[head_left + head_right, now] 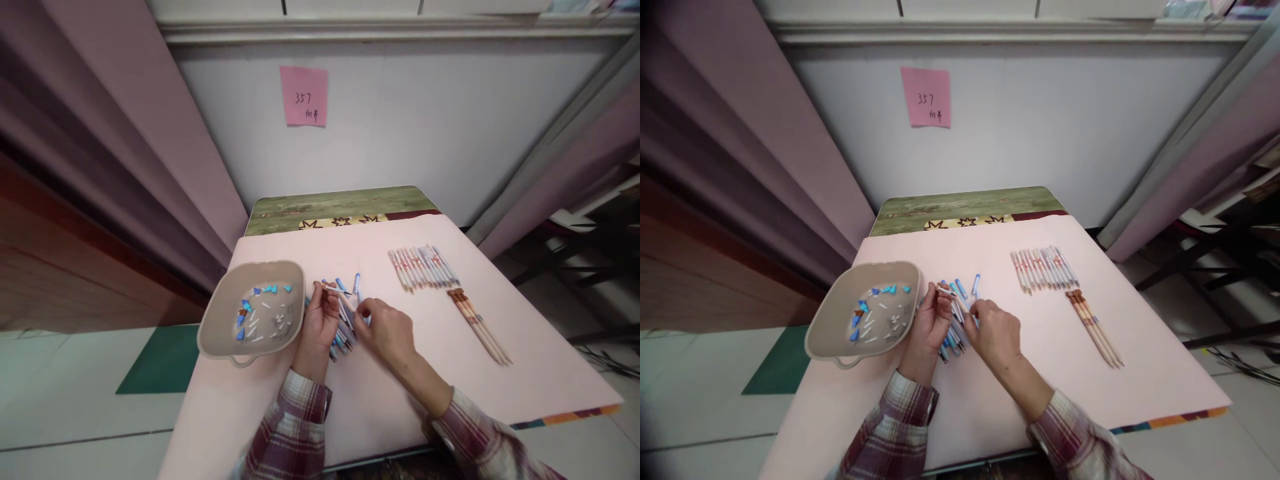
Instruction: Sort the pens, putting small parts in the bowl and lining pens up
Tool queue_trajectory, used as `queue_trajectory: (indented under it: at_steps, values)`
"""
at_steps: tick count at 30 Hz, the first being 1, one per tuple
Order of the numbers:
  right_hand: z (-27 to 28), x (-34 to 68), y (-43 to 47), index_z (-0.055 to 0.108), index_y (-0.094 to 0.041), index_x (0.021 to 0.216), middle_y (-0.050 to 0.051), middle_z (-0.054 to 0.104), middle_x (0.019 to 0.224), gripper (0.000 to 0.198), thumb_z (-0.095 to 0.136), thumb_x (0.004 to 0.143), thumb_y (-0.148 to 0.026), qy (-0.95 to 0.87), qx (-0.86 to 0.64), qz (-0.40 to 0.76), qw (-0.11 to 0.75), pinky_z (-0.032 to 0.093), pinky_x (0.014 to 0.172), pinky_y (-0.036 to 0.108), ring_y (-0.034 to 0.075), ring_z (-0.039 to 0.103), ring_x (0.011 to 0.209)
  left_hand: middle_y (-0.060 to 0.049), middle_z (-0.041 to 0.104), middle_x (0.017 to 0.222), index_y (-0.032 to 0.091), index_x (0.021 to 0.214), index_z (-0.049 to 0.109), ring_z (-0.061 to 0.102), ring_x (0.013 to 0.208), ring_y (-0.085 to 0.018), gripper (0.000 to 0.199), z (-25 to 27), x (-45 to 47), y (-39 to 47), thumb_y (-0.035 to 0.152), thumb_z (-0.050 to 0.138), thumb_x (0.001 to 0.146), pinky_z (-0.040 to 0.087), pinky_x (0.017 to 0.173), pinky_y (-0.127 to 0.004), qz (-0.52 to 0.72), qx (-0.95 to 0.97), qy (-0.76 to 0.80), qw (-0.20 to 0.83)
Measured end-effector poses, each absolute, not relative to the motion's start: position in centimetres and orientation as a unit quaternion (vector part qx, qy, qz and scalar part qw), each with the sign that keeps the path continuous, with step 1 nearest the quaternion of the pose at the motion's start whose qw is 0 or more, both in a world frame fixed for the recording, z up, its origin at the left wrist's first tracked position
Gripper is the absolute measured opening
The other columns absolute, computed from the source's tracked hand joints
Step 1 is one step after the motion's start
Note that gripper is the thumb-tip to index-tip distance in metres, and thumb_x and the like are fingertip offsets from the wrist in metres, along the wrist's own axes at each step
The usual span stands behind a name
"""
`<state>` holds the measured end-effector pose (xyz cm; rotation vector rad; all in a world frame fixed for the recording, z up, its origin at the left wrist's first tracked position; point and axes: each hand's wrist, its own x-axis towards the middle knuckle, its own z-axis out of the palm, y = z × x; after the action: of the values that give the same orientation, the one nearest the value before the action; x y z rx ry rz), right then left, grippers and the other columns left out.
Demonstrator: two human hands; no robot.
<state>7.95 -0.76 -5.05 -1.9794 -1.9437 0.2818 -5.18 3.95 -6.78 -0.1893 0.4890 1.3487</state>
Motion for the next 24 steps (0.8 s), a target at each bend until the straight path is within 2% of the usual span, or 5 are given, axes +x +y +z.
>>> queue_trajectory:
  at_steps: [3,7,11,19,24]
  values:
    - [-4.7,10.8,-1.4,0.064,-0.023,0.08,-0.002,0.068,0.066,0.013,0.06,0.083,-0.035,-0.642,-0.692,0.157,0.29,0.04,0.056,0.024,0.015,0.064,0.059,-0.003,0.062,0.07,0.011,0.08,0.058,0.061,0.055,-0.004,0.028,-7.1,-5.0,4.0,0.021,0.039,0.099,0.052,0.051,-0.011,0.625,-0.075,0.232,0.742]
    - [-4.3,13.4,-2.7,0.063,-0.021,0.087,-0.001,0.065,0.069,0.017,0.06,0.083,-0.038,-0.602,-0.64,0.251,0.407,0.042,0.049,0.02,0.012,0.059,0.057,-0.002,0.064,0.069,0.012,0.08,0.058,0.063,0.057,-0.007,0.02,-7.6,-4.7,4.0,0.015,0.045,0.096,0.054,0.052,-0.014,0.645,-0.049,0.262,0.717]
    - [-3.6,14.1,-3.9,0.066,-0.02,0.091,0.0,0.061,0.068,0.015,0.059,0.083,-0.03,-0.616,-0.617,0.213,0.441,0.035,0.037,0.017,0.012,0.054,0.058,-0.002,0.065,0.068,0.012,0.08,0.059,0.063,0.057,-0.008,0.016,-7.9,-4.5,4.0,0.014,0.05,0.093,0.053,0.052,-0.016,0.653,-0.023,0.283,0.703]
    - [-2.9,14.0,-4.1,0.067,-0.02,0.09,0.0,0.06,0.069,0.013,0.056,0.082,-0.019,-0.659,-0.571,0.072,0.485,0.045,0.049,0.021,0.012,0.052,0.057,0.0,0.066,0.066,0.013,0.078,0.06,0.063,0.055,-0.008,0.009,-8.0,-4.3,3.8,0.018,0.065,0.084,0.052,0.05,-0.015,0.644,0.036,0.305,0.701]
    - [-3.3,13.8,-4.2,0.067,-0.02,0.089,0.0,0.061,0.069,0.013,0.056,0.082,-0.019,-0.661,-0.574,0.064,0.48,0.04,0.042,0.019,0.011,0.053,0.055,-0.001,0.067,0.067,0.012,0.078,0.062,0.063,0.056,-0.008,0.01,-8.4,-4.2,3.7,0.02,0.066,0.083,0.052,0.05,-0.015,0.642,0.059,0.312,0.698]
